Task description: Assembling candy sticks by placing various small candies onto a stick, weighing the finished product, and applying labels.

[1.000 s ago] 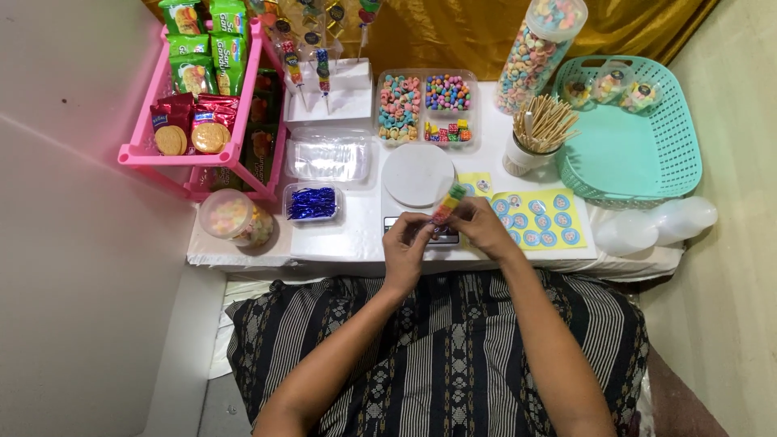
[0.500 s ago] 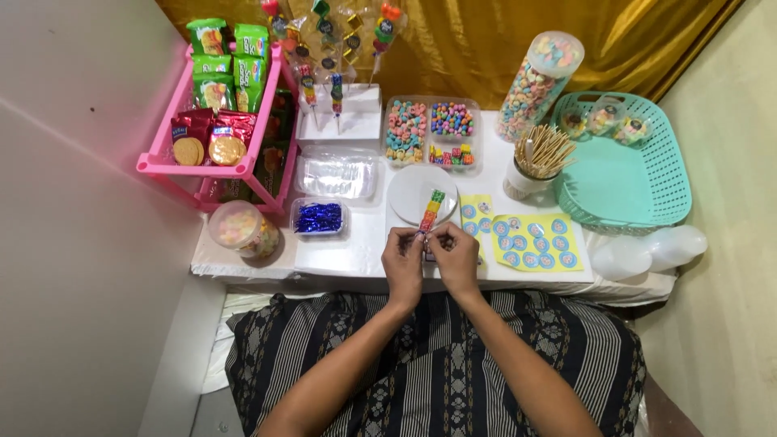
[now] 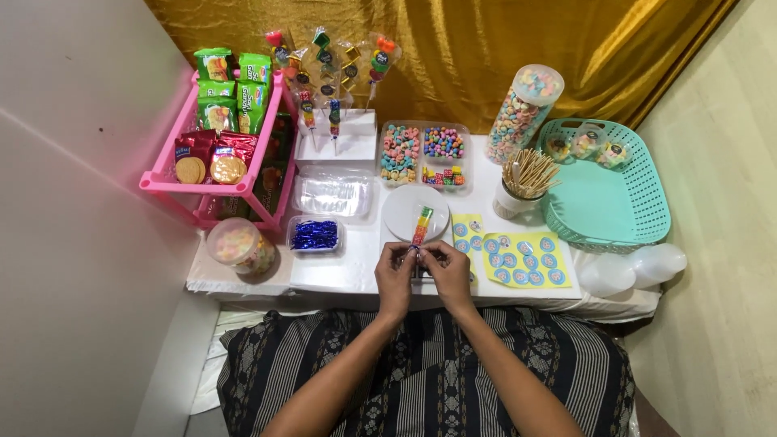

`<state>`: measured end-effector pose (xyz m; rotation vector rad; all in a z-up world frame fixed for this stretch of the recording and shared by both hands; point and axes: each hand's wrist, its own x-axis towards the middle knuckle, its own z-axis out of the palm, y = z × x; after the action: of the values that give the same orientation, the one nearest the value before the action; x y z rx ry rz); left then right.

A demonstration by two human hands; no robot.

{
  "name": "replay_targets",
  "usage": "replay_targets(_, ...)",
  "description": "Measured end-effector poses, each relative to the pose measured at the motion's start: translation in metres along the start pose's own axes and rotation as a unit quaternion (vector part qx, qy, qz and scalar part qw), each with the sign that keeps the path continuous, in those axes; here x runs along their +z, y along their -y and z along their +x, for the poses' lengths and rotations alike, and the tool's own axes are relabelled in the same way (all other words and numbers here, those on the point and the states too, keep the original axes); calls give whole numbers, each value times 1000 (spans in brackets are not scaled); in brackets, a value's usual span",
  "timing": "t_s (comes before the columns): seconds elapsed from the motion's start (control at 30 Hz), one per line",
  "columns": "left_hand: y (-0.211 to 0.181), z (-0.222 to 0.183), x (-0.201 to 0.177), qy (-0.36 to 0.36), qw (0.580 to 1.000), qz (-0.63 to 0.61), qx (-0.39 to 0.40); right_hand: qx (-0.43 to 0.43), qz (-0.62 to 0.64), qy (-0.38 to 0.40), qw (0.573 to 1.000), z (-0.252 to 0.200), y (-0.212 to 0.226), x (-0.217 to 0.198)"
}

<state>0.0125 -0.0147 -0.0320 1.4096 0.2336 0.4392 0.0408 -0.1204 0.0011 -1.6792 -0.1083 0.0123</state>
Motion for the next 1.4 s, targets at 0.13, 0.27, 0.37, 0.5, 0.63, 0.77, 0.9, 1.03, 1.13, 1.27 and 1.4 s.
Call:
replay_targets(0.13,-10,-1,2,17,999,-24,-17,-14,1,3,1000,2,-13,-2)
replay_targets(0.27,-4,0,1,36,998,-43,-23,-46,2,0,999,4,-20,-4)
replay_targets(0.37,-4,-3,1,40,997,-58,-28,-55,12,1,998,2,-23,-4)
replay_targets(0.5,2,-1,1,44,996,-68,-19,-54,31,-3,998,3,-23,-3)
replay_targets(0.63,5,-1,0,44,996,-76,-23,-36,68,-9,997,4,-32,-2)
replay_targets(0.77,5,-2,1,51,996,-65,-10,-33,103,-8,994,5,-39,1)
replay_targets(0.9,9,-3,3,53,996,-70,-7,-27,110,3,994,2,-33,1)
replay_targets(1.03,12,-5,4,59,997,-56,1,-28,95,8,995,3,-38,0)
replay_targets(1.13,17,-5,4,58,997,-41,13,-41,69,3,997,3,-39,2)
replay_targets(1.27,23,-5,3,55,998,-24,19,-45,37,-12,998,-2,-29,5)
replay_targets(1.4,13,-6,3,63,998,-15,24,-33,35,-12,999,-3,-22,5)
